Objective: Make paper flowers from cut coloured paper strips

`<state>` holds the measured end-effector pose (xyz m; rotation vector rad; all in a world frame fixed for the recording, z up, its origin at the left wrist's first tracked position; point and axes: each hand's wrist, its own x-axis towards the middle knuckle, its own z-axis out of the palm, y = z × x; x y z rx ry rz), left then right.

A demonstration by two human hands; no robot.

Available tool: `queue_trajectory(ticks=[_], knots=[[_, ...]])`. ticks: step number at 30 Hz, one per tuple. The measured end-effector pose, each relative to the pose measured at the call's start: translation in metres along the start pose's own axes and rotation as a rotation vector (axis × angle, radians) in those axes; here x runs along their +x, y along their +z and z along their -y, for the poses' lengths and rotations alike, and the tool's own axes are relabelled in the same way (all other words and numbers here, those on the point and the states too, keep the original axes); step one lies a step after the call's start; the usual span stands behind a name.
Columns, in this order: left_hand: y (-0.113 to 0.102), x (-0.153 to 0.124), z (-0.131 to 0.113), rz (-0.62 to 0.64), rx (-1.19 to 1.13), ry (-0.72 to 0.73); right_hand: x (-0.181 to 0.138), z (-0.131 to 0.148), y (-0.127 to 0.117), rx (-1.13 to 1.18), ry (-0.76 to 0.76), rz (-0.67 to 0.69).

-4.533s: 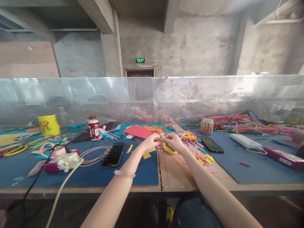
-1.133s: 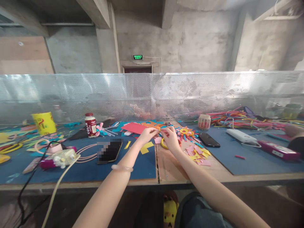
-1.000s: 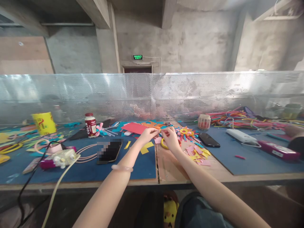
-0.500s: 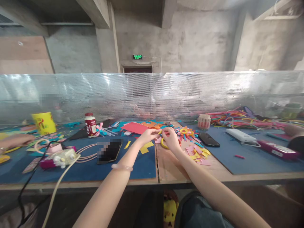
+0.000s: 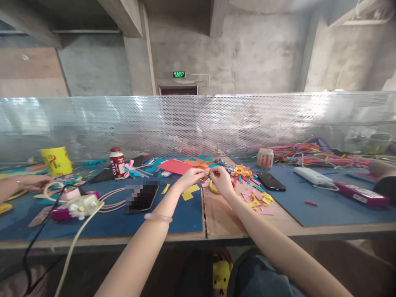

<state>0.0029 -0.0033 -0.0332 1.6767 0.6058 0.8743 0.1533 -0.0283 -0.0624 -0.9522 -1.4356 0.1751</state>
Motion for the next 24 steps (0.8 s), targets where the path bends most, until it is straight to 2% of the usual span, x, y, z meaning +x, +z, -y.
queue_trajectory(ticks=[8, 14, 21, 24], knots=[[-0.0028, 0.0009, 0.0018, 0.024, -0.006, -0.015, 0.0005, 0.0002, -0.0002, 0.004, -0.013, 0.0], [-0.001, -0.0015, -0.0013, 0.054, 0.051, 0.005, 0.0, -0.0013, -0.0005, -0.075, 0.049, -0.04], [-0.0037, 0.0006, 0.0001, -0.113, 0.126, 0.052, 0.002, -0.007, 0.003, 0.049, 0.267, -0.047], [-0.0051, 0.003, 0.0028, -0.141, 0.129, 0.057, 0.0009, -0.0073, 0.0031, -0.009, 0.151, -0.056]])
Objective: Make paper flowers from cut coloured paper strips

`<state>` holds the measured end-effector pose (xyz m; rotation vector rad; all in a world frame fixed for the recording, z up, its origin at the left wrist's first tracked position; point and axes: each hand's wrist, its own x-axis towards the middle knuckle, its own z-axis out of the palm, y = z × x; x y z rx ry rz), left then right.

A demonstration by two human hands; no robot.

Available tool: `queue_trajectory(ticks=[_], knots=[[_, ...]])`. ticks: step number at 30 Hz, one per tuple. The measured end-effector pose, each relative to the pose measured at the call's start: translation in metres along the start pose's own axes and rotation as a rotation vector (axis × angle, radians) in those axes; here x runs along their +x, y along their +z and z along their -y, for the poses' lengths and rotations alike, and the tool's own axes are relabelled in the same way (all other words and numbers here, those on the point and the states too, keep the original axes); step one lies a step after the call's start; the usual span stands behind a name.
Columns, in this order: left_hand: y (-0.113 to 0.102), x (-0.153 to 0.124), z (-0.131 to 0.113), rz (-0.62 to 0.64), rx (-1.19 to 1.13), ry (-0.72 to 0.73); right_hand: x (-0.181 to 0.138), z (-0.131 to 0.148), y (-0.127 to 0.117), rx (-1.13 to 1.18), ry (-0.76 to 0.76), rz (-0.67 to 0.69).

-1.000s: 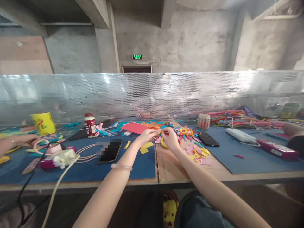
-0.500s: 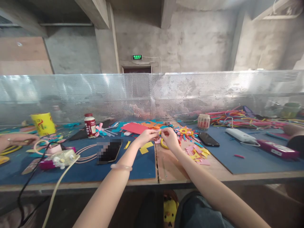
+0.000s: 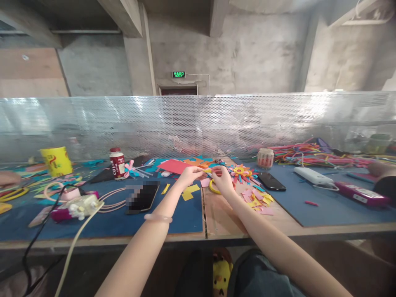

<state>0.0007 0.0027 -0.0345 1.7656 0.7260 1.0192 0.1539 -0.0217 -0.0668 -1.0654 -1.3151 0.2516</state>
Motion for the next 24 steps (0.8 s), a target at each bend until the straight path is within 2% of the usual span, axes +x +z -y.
queue_trajectory(ticks=[3, 6, 10, 14, 20, 24], knots=[[0.0, 0.001, 0.002, 0.051, 0.021, 0.03, -0.002, 0.002, -0.001, -0.16, -0.251, 0.016], [0.0, 0.001, 0.003, 0.084, 0.026, 0.042, -0.003, 0.002, -0.002, -0.236, -0.346, 0.073], [-0.002, 0.001, 0.004, 0.025, -0.055, 0.006, -0.003, 0.0, 0.0, -0.188, -0.247, 0.071], [-0.002, 0.0, 0.002, -0.022, 0.009, -0.017, -0.003, 0.001, 0.0, -0.101, -0.132, 0.072], [0.004, -0.003, -0.002, -0.006, -0.014, 0.002, -0.006, 0.011, -0.002, 0.076, -0.002, 0.093], [0.003, -0.002, 0.001, 0.013, -0.056, 0.01, -0.005, 0.012, -0.001, 0.121, 0.026, 0.104]])
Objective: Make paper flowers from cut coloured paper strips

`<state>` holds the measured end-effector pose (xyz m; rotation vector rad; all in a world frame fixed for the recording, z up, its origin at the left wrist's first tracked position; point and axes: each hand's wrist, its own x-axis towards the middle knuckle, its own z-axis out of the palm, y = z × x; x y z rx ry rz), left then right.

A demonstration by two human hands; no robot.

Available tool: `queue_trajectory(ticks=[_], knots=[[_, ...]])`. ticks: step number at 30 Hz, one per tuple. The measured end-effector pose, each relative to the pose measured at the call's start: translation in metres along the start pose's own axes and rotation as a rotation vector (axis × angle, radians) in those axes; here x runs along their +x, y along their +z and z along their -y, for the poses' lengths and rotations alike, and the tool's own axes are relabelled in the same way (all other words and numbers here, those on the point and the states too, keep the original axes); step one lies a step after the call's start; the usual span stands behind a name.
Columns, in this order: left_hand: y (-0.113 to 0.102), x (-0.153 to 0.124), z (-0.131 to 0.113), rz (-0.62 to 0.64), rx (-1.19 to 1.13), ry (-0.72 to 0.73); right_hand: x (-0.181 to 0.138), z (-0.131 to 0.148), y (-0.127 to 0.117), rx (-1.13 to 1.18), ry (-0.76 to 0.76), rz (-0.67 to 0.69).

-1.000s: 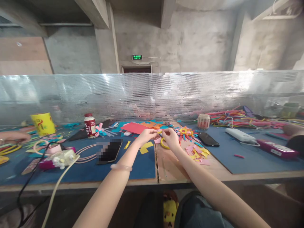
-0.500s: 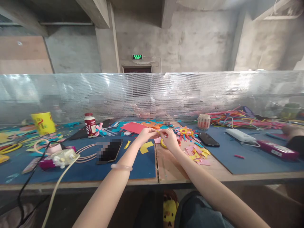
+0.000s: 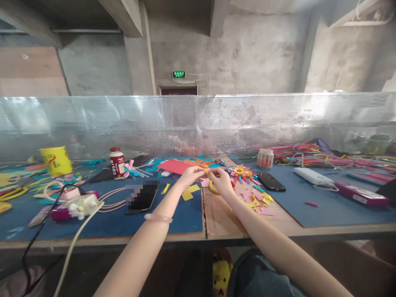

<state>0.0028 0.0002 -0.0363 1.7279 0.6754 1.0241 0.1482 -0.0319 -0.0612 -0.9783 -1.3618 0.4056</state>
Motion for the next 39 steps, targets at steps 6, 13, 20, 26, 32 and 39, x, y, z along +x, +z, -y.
queue_trajectory(ticks=[6, 13, 20, 26, 32, 39], knots=[[-0.001, 0.001, 0.001, -0.004, -0.01, 0.029, 0.001, -0.001, 0.002, 0.015, 0.003, 0.016], [0.002, 0.0, -0.002, -0.003, 0.003, 0.014, -0.002, -0.002, 0.002, 0.075, -0.057, 0.058], [0.004, -0.001, -0.006, -0.011, -0.014, 0.008, -0.006, 0.003, 0.002, -0.024, -0.088, 0.023], [0.008, -0.004, -0.013, -0.06, 0.004, -0.023, -0.007, 0.009, 0.001, -0.04, -0.089, 0.017], [0.008, -0.003, -0.01, -0.069, -0.028, -0.017, -0.006, 0.003, 0.001, -0.09, -0.125, 0.017], [0.01, -0.003, -0.01, -0.106, -0.041, -0.019, -0.009, 0.003, 0.0, -0.415, -0.373, -0.004]])
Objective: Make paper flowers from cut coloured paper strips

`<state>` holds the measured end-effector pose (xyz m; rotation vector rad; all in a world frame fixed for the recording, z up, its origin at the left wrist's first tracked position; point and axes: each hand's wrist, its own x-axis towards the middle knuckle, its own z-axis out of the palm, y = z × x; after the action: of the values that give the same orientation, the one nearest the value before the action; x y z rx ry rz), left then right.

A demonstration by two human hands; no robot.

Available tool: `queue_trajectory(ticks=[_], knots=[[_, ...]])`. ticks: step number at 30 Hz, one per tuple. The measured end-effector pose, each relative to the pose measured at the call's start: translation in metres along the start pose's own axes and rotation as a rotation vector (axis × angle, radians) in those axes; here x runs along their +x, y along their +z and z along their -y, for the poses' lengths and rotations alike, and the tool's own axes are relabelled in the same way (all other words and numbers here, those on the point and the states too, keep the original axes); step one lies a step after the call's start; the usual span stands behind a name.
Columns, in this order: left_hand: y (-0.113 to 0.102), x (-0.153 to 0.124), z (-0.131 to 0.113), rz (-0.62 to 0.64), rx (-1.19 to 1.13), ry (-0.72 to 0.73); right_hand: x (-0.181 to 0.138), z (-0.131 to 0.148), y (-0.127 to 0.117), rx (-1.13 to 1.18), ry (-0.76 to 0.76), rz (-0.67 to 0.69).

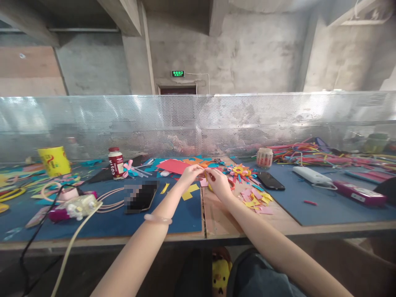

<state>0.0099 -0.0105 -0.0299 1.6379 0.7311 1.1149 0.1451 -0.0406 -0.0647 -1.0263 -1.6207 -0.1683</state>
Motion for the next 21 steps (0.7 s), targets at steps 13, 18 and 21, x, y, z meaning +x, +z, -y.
queue_trajectory(ticks=[13, 18, 21], knots=[[-0.003, 0.005, 0.007, -0.048, -0.074, -0.025, -0.002, -0.001, 0.001, -0.492, -0.259, 0.116], [-0.004, 0.006, 0.009, -0.034, -0.101, -0.04, -0.005, 0.0, 0.003, -0.579, -0.24, 0.125], [-0.004, 0.007, 0.01, -0.031, -0.121, -0.036, -0.005, 0.0, 0.003, -0.606, -0.232, 0.133]])
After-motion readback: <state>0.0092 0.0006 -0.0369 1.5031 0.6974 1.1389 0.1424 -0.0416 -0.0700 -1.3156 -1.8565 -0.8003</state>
